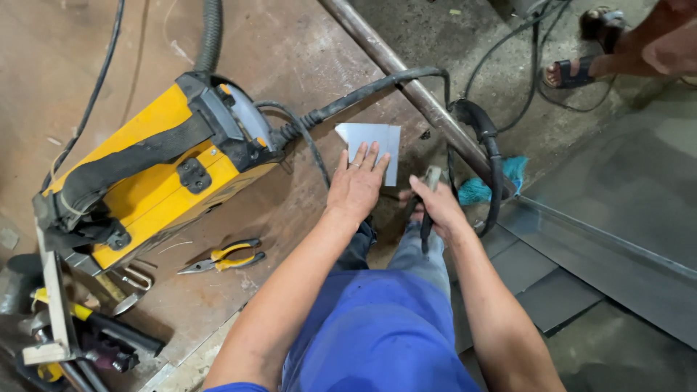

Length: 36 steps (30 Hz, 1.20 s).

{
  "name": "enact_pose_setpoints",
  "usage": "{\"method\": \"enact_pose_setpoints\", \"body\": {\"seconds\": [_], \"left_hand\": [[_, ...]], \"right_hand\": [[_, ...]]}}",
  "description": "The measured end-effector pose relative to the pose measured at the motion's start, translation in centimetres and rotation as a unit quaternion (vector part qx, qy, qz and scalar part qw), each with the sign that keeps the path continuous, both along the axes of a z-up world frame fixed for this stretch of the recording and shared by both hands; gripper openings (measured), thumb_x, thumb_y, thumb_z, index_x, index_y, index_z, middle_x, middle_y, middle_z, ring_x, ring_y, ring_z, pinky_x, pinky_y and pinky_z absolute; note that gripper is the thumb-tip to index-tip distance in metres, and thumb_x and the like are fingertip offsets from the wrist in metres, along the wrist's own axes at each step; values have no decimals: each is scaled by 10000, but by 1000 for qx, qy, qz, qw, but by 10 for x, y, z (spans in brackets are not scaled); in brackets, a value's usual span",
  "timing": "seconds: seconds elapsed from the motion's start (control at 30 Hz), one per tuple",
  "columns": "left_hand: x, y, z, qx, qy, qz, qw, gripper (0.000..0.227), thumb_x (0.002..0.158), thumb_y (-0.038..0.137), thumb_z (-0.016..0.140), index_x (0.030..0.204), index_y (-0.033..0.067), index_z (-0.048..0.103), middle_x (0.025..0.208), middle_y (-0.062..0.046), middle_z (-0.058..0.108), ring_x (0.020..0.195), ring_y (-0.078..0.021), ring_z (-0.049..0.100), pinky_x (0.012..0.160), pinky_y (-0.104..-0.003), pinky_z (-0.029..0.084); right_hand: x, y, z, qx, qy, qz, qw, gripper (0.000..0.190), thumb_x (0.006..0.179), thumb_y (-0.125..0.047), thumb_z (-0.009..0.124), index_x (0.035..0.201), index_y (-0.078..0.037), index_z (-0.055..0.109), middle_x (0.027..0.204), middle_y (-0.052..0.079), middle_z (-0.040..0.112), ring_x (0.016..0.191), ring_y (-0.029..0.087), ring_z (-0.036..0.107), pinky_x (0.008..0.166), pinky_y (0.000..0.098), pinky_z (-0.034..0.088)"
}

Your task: The person prepares an arc welding setup on a workbench: they uncoil the welding machine cable, pick up small metal pieces and a welding electrode, adjust the machine's control knobs, trim the electrode with pliers, position a metal piece on the bench, and strike an arc to weld the piece before stepping back.

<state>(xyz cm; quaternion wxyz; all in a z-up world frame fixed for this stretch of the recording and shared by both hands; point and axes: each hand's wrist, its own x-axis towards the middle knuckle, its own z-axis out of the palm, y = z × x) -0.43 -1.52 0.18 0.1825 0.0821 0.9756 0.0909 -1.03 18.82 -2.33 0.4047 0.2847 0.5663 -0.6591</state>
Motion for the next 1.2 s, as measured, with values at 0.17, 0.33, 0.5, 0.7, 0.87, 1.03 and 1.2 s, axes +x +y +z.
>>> {"method": "enact_pose_setpoints", "body": {"seconds": [0.17,0.33,0.5,0.7,0.87,1.03,1.2], "left_hand": [[-2,-1,-14,-14,54,-16,998,492,968,146,444,1446,187,552,1562,-101,475,1441,-274,436,1148,-502,307],[-2,-3,-12,-3,113,-20,993,443,953,151,501,1377,190,621,1502,-106,573,1388,-271,526,1094,-475,369],[-17,-11,14,57,104,48,992,475,923,320,686,1368,180,600,1555,-73,512,1429,-291,466,1127,-522,343],[-22,-8,7,58,95,99,989,700,836,447,748,1447,178,536,1598,-60,392,1489,-329,321,1176,-616,223],[-9,9,-13,56,128,158,977,707,878,472,727,1484,170,523,1617,-48,388,1507,-329,317,1213,-601,240],[-4,15,-9,47,194,176,964,681,858,456,732,1442,155,552,1593,-97,409,1482,-367,328,1188,-606,259],[8,7,-10,78,202,108,970,546,933,378,738,1401,130,604,1538,-123,491,1471,-338,411,1209,-542,345]], "right_hand": [[14,18,-20,-6,-33,10,999,292,871,-331,731,1046,-106,669,879,32,713,794,193,730,623,366,580],[-2,-8,-4,32,53,45,997,302,872,-333,777,1057,-100,726,838,-11,682,758,99,646,611,291,438],[-14,-31,-32,42,171,65,982,240,887,-212,802,954,9,737,832,21,705,753,114,610,694,290,480],[-29,-27,-19,-39,214,99,971,246,899,-148,740,1094,1,759,984,10,753,872,86,644,803,289,526],[-57,-12,-6,-14,227,179,957,239,902,-143,748,1090,5,758,992,22,758,880,101,652,823,296,530],[-81,-2,-10,21,245,259,934,295,867,-159,777,1118,-8,747,1015,29,767,887,113,648,848,300,527],[-75,-6,-7,18,269,255,929,300,868,-183,774,1111,-9,741,1008,30,773,898,109,647,855,298,521]]}}
